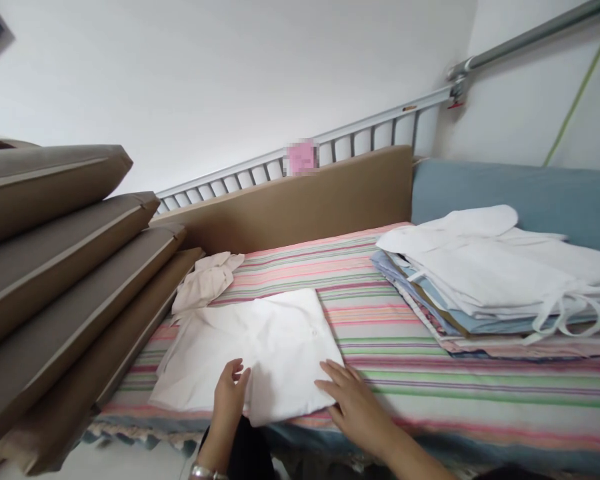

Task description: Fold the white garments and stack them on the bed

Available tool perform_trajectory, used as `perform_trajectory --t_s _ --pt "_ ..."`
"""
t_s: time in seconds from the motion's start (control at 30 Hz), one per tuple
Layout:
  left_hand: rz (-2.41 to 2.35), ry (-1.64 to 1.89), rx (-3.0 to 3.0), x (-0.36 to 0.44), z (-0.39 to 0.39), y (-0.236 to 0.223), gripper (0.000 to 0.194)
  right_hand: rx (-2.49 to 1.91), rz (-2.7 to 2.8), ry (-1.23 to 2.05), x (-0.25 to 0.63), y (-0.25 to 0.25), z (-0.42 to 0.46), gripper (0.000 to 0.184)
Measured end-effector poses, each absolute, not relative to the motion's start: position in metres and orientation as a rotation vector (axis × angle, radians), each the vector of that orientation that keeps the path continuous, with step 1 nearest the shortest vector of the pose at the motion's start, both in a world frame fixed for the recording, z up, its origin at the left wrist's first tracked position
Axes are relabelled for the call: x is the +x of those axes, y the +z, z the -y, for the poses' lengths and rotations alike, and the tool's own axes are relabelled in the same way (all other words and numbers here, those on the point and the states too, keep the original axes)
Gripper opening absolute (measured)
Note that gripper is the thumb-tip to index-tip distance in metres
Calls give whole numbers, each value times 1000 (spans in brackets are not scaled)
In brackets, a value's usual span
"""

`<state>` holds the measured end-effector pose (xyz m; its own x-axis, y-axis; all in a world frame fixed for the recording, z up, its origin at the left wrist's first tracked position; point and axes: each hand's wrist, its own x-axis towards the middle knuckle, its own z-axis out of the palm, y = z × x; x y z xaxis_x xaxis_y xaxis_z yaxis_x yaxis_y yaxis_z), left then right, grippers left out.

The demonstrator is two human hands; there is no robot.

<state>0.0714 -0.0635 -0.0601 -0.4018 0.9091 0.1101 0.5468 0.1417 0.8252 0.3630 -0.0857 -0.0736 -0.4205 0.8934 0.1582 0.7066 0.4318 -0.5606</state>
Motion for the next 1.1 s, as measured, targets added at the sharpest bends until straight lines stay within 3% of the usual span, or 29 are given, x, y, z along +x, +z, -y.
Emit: perform_trajectory --t_s 0.17,0.37,0.63,0.93,1.1 --pt "-2205 943 1420 83 29 -63 64 -1338 2093 796 376 -51 82 38" --pt "-2331 744 1323 87 -13 -58 67 -1496 1739 732 386 -48 34 34" --pt "-2244 884 1325 88 -23 -58 34 -1444 1951 597 355 -48 7 41" --pt "-2059 997 1054 72 -13 -76 39 -1562 2038 612 342 -75 2 44" --pt "-2097 940 1027 74 -16 -66 47 -1663 1768 610 348 -77 -13 45"
